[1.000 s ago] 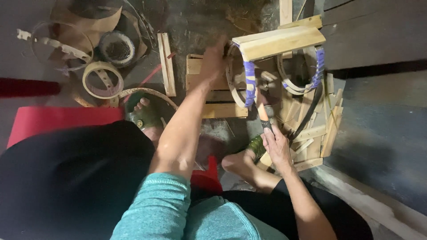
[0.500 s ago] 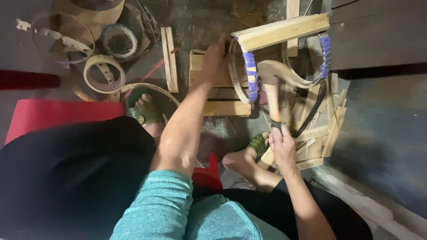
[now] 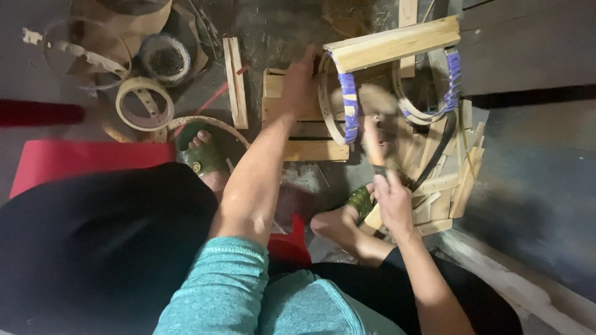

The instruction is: Assembling a small wooden frame or crate using a hammer, nails, and decorative tape.

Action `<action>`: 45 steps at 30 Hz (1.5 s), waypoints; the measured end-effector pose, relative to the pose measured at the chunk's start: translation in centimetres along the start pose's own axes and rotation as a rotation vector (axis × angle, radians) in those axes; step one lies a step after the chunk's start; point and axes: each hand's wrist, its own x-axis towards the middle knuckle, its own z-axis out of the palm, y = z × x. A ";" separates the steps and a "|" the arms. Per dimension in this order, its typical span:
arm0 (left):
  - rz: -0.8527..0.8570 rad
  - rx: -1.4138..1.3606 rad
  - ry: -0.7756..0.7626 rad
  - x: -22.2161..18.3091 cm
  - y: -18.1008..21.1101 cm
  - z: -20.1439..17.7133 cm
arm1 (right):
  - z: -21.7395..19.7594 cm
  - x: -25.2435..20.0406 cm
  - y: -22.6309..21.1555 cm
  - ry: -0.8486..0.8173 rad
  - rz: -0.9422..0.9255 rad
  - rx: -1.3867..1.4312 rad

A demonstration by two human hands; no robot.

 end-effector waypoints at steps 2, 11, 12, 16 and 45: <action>0.016 -0.043 -0.007 -0.1 0.0 -0.1 | -0.1 0.1 0.7 -0.006 -0.022 -0.027; -0.050 -0.059 -0.022 -0.3 0.7 -0.6 | 0.3 -0.3 1.0 0.011 -0.160 0.133; -0.078 -0.027 -0.049 -0.2 0.8 -0.6 | 0.4 -0.1 1.0 0.012 -0.034 0.030; -0.001 -0.083 0.020 0.6 -0.9 0.3 | 0.4 1.6 2.6 -0.008 -0.136 -0.104; -0.601 -0.428 -0.096 0.8 3.3 -2.2 | -2.7 0.4 4.3 0.098 -0.201 0.699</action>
